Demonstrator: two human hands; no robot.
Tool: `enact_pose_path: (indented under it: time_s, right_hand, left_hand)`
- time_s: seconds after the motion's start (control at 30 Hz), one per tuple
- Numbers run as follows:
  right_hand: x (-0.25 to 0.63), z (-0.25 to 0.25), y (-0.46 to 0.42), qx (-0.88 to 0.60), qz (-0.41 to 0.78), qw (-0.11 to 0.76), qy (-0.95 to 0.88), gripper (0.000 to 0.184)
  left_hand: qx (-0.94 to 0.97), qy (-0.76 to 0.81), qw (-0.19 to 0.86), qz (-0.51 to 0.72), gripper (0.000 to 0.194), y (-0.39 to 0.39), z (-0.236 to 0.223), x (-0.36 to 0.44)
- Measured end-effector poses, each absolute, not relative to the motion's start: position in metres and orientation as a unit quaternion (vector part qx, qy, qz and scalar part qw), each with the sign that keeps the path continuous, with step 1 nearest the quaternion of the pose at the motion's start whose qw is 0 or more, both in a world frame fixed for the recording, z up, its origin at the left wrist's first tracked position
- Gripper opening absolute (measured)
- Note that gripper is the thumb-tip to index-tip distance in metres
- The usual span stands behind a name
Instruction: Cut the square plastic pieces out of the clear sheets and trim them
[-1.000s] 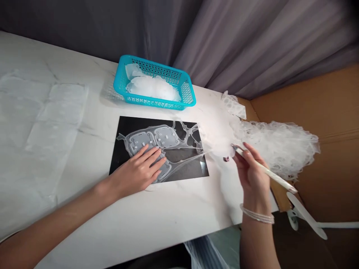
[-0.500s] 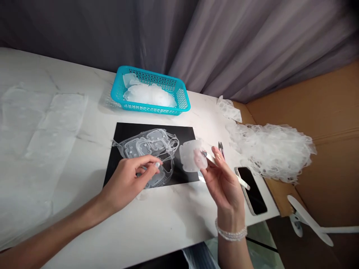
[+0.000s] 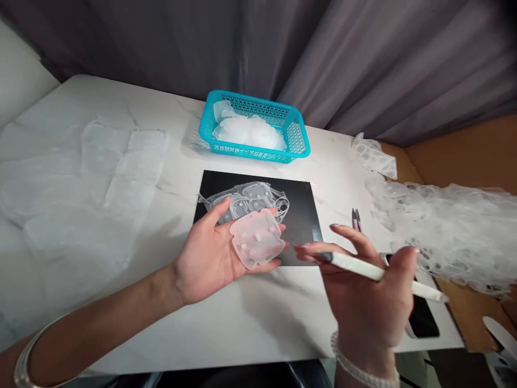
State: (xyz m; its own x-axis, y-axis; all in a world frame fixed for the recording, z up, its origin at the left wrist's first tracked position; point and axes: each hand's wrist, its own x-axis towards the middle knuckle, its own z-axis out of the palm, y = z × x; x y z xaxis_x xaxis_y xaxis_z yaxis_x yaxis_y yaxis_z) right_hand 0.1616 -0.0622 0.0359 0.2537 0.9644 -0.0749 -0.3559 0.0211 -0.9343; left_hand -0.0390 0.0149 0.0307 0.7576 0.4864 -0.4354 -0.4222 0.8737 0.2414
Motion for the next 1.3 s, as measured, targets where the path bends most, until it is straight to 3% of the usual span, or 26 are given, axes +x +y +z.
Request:
enact_pose_path:
  time_s: [0.13,0.37,0.53,0.7,0.97,1.13,1.2,1.3]
  right_hand:
    - [0.174,0.025,-0.059,-0.549,0.428,0.654,-0.296,0.072]
    - [0.150,0.018,-0.056,-0.591,0.407,0.622,-0.313,0.034]
    - [0.140,0.018,-0.057,-0.594,0.458,0.564,-0.345,0.041]
    - [0.135,0.017,-0.055,-0.575,0.499,0.562,-0.323,0.045]
    - [0.139,0.020,-0.052,-0.598,0.431,0.594,-0.323,0.046]
    - [0.140,0.021,-0.058,-0.635,0.278,0.621,-0.366,0.048]
    - [0.134,0.023,-0.064,-0.642,0.254,0.591,-0.417,0.046]
    - [0.125,0.025,-0.072,-0.622,0.320,0.524,-0.486,0.042]
  left_hand:
    - [0.087,0.228,0.938,0.247,0.076,0.015,0.027,-0.042]
    - [0.116,0.219,0.940,0.234,0.076,0.014,0.026,-0.043]
    - [0.122,0.225,0.941,0.223,0.078,0.014,0.026,-0.043]
    - [0.089,0.223,0.945,0.221,0.076,0.013,0.026,-0.041]
    - [0.118,0.226,0.943,0.214,0.079,0.013,0.024,-0.042]
    - [0.137,0.304,0.912,0.237,0.069,0.011,0.018,-0.040]
    - [0.122,0.319,0.911,0.233,0.069,0.009,0.018,-0.038]
    - [0.086,0.306,0.920,0.227,0.070,0.007,0.020,-0.037]
